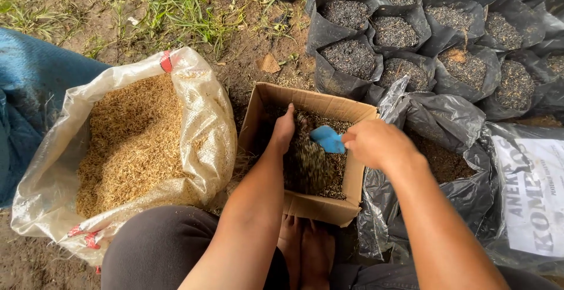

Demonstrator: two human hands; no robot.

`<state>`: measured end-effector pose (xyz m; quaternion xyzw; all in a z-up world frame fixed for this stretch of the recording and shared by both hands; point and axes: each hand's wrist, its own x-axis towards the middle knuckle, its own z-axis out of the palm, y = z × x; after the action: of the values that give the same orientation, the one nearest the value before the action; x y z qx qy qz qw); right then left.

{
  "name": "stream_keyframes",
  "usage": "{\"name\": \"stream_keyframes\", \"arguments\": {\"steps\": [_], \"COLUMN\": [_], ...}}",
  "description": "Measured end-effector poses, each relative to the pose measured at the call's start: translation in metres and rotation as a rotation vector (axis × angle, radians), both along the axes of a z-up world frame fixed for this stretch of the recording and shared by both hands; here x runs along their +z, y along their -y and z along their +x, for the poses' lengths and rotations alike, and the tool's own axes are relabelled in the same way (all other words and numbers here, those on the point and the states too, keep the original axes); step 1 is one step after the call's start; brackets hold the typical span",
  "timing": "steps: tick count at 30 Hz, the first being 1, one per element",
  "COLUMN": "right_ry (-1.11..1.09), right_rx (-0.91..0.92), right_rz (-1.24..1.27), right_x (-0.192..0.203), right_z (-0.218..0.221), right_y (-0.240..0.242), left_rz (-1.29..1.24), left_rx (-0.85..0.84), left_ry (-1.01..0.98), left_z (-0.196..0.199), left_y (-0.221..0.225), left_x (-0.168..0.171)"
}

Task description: Mixing rice husks and soil components in a cardboard box to prepare a planting medium.

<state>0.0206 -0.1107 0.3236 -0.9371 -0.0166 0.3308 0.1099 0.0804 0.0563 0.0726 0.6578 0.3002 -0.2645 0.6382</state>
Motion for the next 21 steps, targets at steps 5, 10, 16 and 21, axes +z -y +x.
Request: {"name": "stream_keyframes", "arguments": {"steps": [5, 10, 16, 21], "right_ry": [0.105, 0.156, 0.149, 0.208], "right_rx": [-0.056, -0.094, -0.219, -0.085], "right_rz": [-0.101, -0.197, -0.115, -0.063], "right_x": [-0.046, -0.142, -0.197, -0.211], "right_z": [0.017, 0.016, 0.012, -0.004], "right_y": [0.025, 0.040, 0.039, 0.018], "left_rz": [0.470, 0.537, 0.564, 0.563], "left_rx": [-0.236, -0.291, -0.460, -0.619], "left_ry": [0.168, 0.073, -0.021, -0.038], "left_z": [0.010, -0.012, -0.002, 0.002], "left_y": [-0.010, -0.006, 0.004, 0.009], "left_x": [-0.054, -0.028, -0.016, -0.046]}}
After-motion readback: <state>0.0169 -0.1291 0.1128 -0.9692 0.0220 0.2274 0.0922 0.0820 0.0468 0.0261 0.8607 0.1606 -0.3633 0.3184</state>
